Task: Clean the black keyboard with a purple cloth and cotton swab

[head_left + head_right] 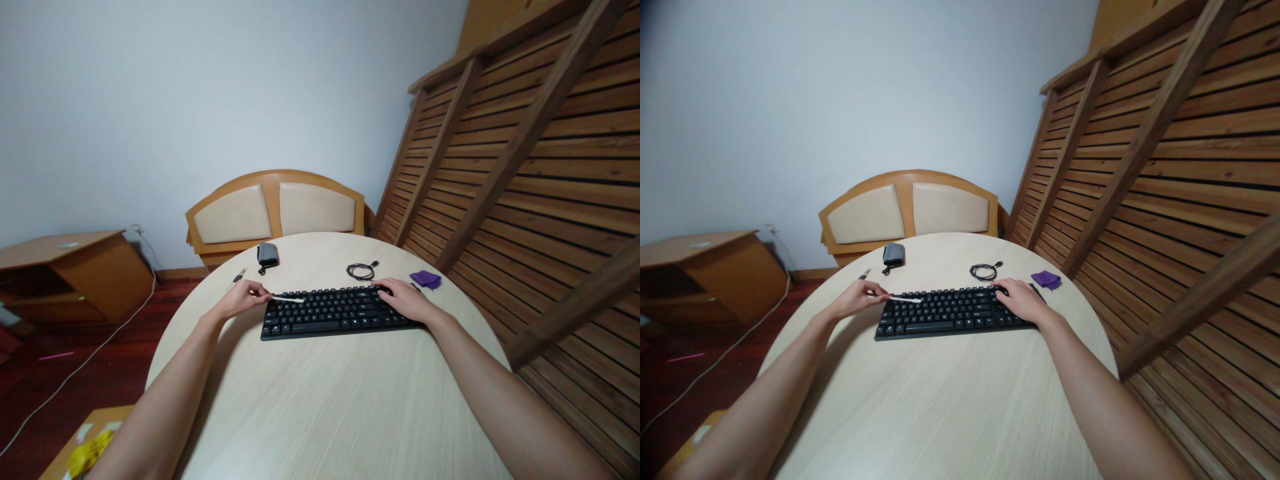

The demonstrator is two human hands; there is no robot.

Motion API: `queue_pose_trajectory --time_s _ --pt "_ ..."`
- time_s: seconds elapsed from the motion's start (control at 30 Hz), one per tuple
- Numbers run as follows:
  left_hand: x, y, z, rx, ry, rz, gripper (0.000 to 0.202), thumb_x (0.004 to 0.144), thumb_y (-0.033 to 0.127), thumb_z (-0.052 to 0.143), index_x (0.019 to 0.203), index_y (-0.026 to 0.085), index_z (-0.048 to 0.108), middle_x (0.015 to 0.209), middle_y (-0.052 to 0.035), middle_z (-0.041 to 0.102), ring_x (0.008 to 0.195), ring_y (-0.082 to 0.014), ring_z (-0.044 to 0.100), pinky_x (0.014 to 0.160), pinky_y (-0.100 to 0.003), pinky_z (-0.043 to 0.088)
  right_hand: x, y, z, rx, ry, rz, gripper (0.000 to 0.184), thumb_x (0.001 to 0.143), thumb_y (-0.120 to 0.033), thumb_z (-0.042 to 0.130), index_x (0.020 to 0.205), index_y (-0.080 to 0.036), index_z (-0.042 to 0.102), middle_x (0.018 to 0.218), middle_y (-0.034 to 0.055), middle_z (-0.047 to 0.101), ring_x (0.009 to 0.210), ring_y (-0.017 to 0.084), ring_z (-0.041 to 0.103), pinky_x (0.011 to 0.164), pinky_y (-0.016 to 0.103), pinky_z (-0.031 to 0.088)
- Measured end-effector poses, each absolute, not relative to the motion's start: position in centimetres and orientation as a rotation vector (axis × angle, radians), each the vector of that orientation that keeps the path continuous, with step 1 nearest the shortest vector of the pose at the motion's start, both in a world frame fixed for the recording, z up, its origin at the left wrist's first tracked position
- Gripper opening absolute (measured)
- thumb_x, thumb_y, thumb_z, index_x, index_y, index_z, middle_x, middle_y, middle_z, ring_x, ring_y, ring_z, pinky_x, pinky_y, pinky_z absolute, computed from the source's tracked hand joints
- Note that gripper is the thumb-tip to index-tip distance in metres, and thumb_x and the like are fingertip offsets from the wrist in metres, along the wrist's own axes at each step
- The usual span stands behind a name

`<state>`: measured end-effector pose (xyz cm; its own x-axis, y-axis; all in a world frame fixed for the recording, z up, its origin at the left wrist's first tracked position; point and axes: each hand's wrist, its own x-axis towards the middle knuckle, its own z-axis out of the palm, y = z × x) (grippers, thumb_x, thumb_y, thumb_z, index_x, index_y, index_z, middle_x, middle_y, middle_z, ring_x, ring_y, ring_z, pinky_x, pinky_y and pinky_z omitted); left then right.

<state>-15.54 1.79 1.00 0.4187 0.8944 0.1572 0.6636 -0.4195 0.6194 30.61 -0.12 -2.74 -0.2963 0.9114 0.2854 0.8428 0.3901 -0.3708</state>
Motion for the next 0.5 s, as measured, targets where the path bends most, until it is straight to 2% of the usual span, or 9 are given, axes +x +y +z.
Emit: queue_pose_trajectory --time_s 0.5 --pt "-18.4 1.5 1.8 2.065 1.454 0.692 0.042 0.070 0.058 0.072 0.064 0.017 0.067 0.080 -0.0065 0.076 0.073 -0.0198 0.066 0.068 -0.030 0.050 30.6 -0.3 -2.6 -1.525 -2.196 0.219 0.039 0.094 -0.034 0.048 0.125 -0.022 0.067 0.128 0.0088 0.068 0.120 0.028 0.061 0.107 0.046 0.042"
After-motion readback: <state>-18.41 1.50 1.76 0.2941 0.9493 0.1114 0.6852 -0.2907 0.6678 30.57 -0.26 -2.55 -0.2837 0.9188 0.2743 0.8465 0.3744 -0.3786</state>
